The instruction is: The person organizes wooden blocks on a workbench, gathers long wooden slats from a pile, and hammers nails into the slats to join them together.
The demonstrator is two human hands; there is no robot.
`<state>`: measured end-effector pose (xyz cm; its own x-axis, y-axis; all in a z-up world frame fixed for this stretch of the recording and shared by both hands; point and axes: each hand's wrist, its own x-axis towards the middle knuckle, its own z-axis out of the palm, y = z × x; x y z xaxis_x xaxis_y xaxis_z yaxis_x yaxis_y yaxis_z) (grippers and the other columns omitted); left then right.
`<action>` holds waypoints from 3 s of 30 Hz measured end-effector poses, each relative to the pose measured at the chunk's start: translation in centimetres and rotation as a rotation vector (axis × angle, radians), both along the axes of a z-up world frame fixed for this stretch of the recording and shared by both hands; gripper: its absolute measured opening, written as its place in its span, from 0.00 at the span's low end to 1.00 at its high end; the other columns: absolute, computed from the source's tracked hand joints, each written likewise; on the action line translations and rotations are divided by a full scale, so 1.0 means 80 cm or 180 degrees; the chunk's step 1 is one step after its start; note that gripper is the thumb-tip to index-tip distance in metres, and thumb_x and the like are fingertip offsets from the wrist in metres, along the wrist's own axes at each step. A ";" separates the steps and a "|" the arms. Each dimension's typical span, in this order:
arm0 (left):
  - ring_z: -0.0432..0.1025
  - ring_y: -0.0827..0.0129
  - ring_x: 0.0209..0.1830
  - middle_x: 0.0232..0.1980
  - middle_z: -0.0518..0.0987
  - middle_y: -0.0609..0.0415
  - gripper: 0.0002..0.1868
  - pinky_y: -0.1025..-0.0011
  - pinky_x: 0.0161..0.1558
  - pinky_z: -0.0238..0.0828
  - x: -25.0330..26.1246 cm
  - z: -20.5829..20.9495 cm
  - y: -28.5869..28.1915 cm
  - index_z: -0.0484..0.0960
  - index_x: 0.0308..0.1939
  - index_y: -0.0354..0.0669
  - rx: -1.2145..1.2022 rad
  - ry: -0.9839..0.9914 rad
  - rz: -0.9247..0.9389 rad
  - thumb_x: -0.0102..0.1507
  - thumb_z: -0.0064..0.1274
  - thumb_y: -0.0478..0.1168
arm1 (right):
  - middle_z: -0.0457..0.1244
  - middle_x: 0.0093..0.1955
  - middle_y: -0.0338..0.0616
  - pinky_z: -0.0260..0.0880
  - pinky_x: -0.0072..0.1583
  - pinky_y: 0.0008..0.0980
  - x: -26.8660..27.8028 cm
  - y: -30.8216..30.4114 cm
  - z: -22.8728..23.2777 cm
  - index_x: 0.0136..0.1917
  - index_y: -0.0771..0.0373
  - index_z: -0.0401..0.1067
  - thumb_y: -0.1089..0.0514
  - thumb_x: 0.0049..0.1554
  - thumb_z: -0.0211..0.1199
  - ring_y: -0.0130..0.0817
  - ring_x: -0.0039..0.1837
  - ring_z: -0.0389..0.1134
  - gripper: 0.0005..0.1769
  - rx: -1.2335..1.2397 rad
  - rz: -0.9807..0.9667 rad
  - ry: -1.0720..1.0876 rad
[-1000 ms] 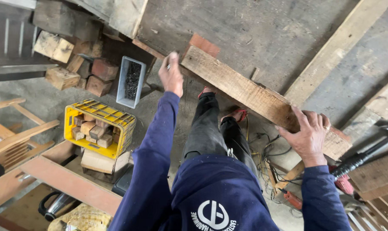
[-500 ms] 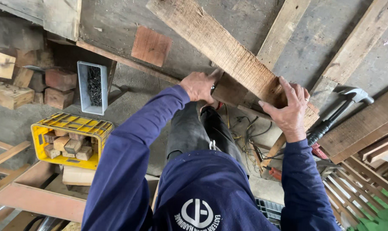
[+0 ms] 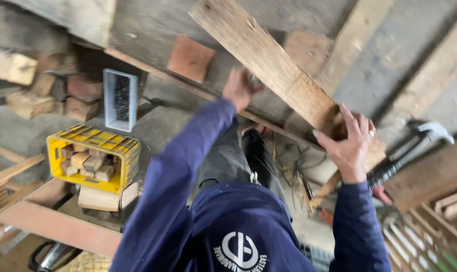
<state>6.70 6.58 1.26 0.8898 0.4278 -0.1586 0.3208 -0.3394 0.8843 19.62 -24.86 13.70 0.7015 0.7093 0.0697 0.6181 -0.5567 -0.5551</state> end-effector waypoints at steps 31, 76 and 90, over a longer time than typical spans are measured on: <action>0.79 0.47 0.40 0.39 0.84 0.39 0.20 0.55 0.43 0.75 -0.118 0.170 0.243 0.85 0.52 0.45 0.1051 0.0731 -0.0279 0.65 0.56 0.53 | 0.55 0.76 0.57 0.58 0.73 0.54 -0.162 0.370 -0.134 0.78 0.69 0.56 0.40 0.48 0.75 0.59 0.73 0.55 0.55 0.0510 0.0159 0.0177; 0.81 0.74 0.31 0.36 0.87 0.47 0.18 0.75 0.38 0.77 -0.159 0.134 0.187 0.89 0.46 0.35 0.0275 0.0341 0.0733 0.59 0.70 0.44 | 0.50 0.82 0.50 0.56 0.79 0.47 -0.189 0.333 -0.143 0.81 0.56 0.53 0.32 0.55 0.72 0.51 0.80 0.52 0.52 0.0089 0.0203 0.0415; 0.82 0.73 0.32 0.35 0.88 0.49 0.13 0.74 0.39 0.78 -0.158 0.125 0.176 0.88 0.41 0.37 0.0289 0.0045 0.0912 0.59 0.68 0.42 | 0.49 0.84 0.53 0.52 0.82 0.54 -0.197 0.331 -0.157 0.86 0.64 0.45 0.25 0.57 0.73 0.52 0.83 0.50 0.65 0.0054 0.0193 0.0332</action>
<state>-5.94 20.69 11.30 0.7287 0.6743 -0.1196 0.4270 -0.3108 0.8492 3.87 1.62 1.11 0.6615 0.7499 0.0111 0.5887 -0.5101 -0.6271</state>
